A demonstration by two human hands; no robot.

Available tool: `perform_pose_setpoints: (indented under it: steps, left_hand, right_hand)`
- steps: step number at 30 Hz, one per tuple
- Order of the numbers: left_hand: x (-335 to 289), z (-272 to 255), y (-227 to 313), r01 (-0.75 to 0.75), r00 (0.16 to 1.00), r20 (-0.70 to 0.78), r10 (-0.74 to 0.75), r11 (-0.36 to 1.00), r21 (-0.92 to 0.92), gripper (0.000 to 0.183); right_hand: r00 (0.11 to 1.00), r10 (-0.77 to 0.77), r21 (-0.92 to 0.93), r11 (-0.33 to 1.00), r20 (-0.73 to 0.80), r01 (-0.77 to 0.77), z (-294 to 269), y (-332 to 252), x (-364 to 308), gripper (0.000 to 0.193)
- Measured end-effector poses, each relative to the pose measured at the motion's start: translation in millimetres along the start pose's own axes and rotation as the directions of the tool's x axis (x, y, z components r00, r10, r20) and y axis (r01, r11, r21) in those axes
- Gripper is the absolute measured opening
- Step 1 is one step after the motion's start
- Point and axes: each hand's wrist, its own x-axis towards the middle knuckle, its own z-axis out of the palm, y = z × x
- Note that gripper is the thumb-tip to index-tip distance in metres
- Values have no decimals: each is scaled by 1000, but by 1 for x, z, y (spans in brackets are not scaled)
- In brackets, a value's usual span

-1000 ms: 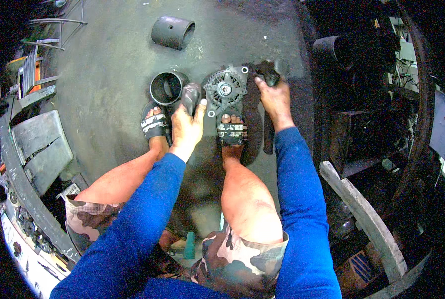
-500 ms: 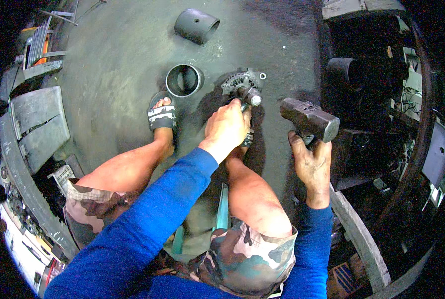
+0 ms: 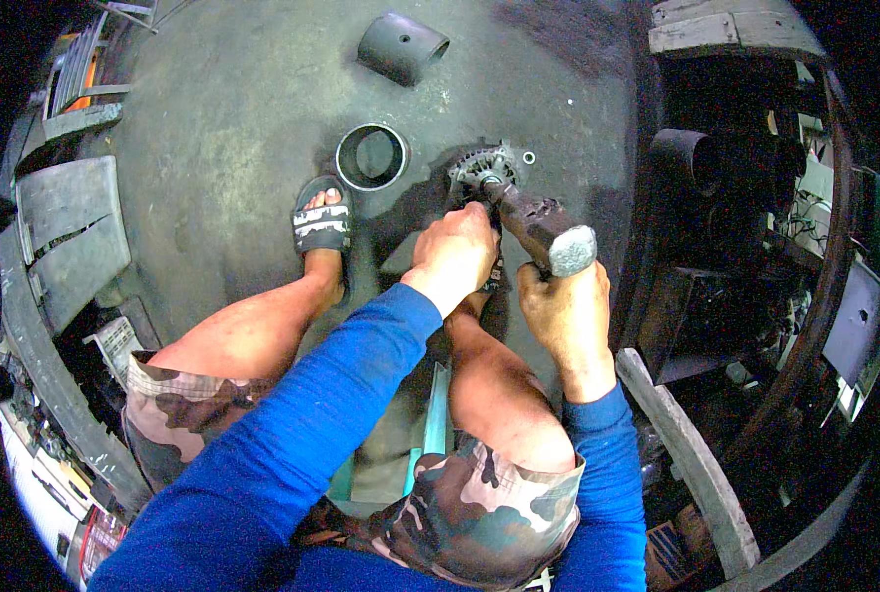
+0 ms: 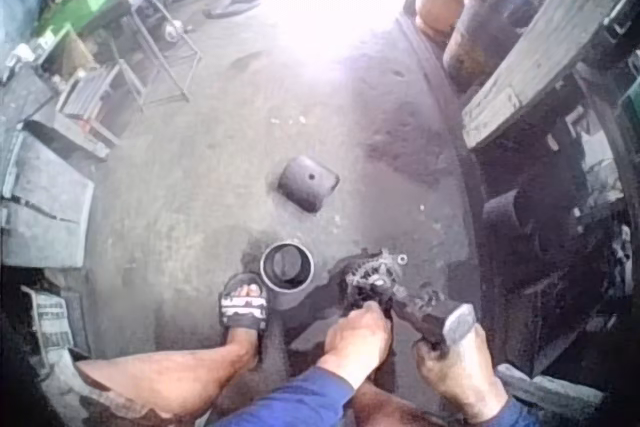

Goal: The person sits on a low stool and uses a hammer to tap a bearing into an alternator stator, then places the stator into a cylindrical housing and secures it. The person moves between the floor and a workbench during the process.

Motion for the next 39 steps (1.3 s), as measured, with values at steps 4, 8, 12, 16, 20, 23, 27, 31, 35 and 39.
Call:
perform_pose_setpoints:
  steps: [4,8,12,16,20,23,27,31,35,39]
  left_hand:
    - [5,7,-4,-6,1000,-1,6,1000,20,28]
    - [7,10,-7,-44,999,27,42,993,112,31]
    - [6,5,-4,-44,997,-59,45,999,14,31]
    - [4,-2,2,-28,1000,-6,29,999,37,31]
    - [4,-6,3,-5,994,114,-4,997,80,32]
    - [7,-4,2,29,995,95,-34,998,54,29]
    - [8,8,-3,-107,994,-9,108,992,62,25]
    - [9,23,-3,-57,996,69,55,998,32,24]
    - [-7,30,-11,-50,999,16,49,997,50,28]
    - [-10,30,-14,-156,979,-133,151,987,-27,35]
  right_hand:
    - [996,87,147,986,-22,-83,-5,1,-9,31]
    - [997,35,59,998,-75,-31,-3,6,-13,26]
    - [996,7,-7,1000,-87,-7,10,13,0,18]
    - [984,179,-40,983,7,-179,-13,-8,2,16]
    - [990,27,204,979,-139,2,-65,-39,-27,21]
    - [978,-33,100,993,-207,55,-58,-34,-31,23]
    - [996,9,-93,996,87,-1,-2,7,-9,21]
    - [993,2,91,996,-117,9,-3,24,-27,32]
    - [985,135,107,987,-109,-124,-20,33,-32,41]
    - [971,101,259,965,-215,-43,-18,55,-28,39]
